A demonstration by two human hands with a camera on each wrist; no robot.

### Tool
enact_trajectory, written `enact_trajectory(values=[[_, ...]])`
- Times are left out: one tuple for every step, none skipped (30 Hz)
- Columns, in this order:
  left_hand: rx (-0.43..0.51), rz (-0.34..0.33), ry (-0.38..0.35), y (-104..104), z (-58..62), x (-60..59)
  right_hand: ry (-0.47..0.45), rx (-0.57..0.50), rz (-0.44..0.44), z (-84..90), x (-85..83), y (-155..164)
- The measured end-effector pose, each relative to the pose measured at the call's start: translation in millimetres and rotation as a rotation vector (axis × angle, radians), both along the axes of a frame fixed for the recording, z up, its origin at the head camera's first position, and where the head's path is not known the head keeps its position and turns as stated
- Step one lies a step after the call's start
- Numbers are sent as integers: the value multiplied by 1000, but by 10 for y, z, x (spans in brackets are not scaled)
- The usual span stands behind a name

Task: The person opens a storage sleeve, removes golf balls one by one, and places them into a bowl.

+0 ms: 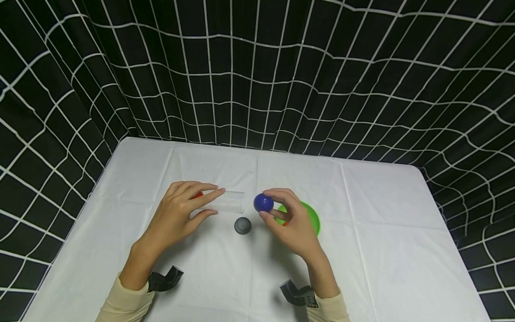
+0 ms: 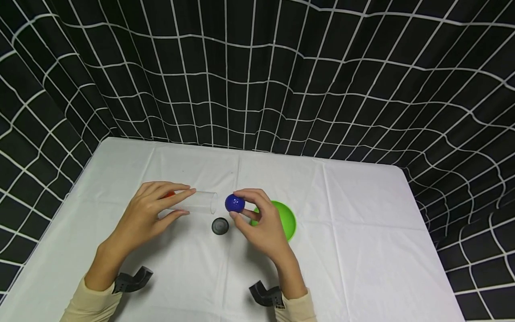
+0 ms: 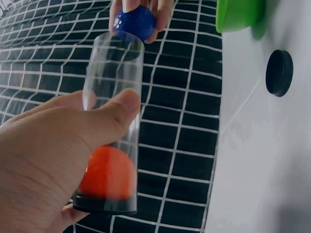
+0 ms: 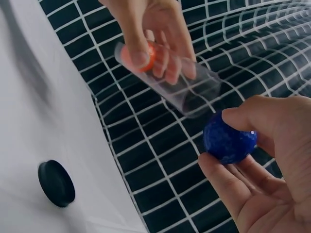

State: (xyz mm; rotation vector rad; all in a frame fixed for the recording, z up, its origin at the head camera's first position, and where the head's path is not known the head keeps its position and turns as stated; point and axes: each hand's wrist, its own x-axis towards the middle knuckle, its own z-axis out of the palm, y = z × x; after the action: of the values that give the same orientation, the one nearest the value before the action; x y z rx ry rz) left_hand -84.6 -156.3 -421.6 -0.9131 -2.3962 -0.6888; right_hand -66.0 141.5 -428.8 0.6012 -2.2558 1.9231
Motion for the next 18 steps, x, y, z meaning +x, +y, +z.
enact_trajectory(values=[[-3, 3, -2, -1, -1, 2, 1, 8, -10, 3, -2, 18], [-3, 6, -5, -1, -1, 4, -1, 13, -18, 7, -3, 37], [-2, 7, -8, -1, -1, 6, -4, 19, -24, 12, -5, 57], [0, 7, -9, -1, -1, 7, -7, 28, -30, 20, -5, 78], [2, 6, -11, -1, -2, 7, -6, 41, -35, 27, -3, 101], [4, 4, -11, 1, -2, 6, -5, 50, -37, 33, -2, 127], [5, 1, -11, 2, -3, 5, 1, 56, -34, 41, 0, 154], [7, -2, -10, 4, -3, 4, 5, 65, -31, 52, 4, 181], [8, -5, -10, 6, -3, 3, 13, 77, -31, 61, 7, 210], [8, -8, -10, 8, -3, 2, 18, 89, -33, 71, 11, 240], [9, -10, -10, 10, -4, 1, 23, 96, -34, 80, 13, 269], [9, -12, -11, 12, -4, 0, 24, 101, -38, 89, 15, 297], [9, -14, -11, 13, -4, -1, 26, 110, -43, 98, 16, 324], [9, -15, -12, 14, -5, -1, 25, 122, -51, 105, 17, 349], [9, -16, -13, 15, -6, -1, 23, 135, -61, 112, 18, 375], [9, -16, -14, 15, -7, -1, 21, 145, -70, 119, 18, 398], [8, -17, -14, 16, -8, -1, 19, 155, -79, 126, 19, 421], [8, -17, -15, 17, -8, -1, 14, 165, -88, 133, 21, 442]])
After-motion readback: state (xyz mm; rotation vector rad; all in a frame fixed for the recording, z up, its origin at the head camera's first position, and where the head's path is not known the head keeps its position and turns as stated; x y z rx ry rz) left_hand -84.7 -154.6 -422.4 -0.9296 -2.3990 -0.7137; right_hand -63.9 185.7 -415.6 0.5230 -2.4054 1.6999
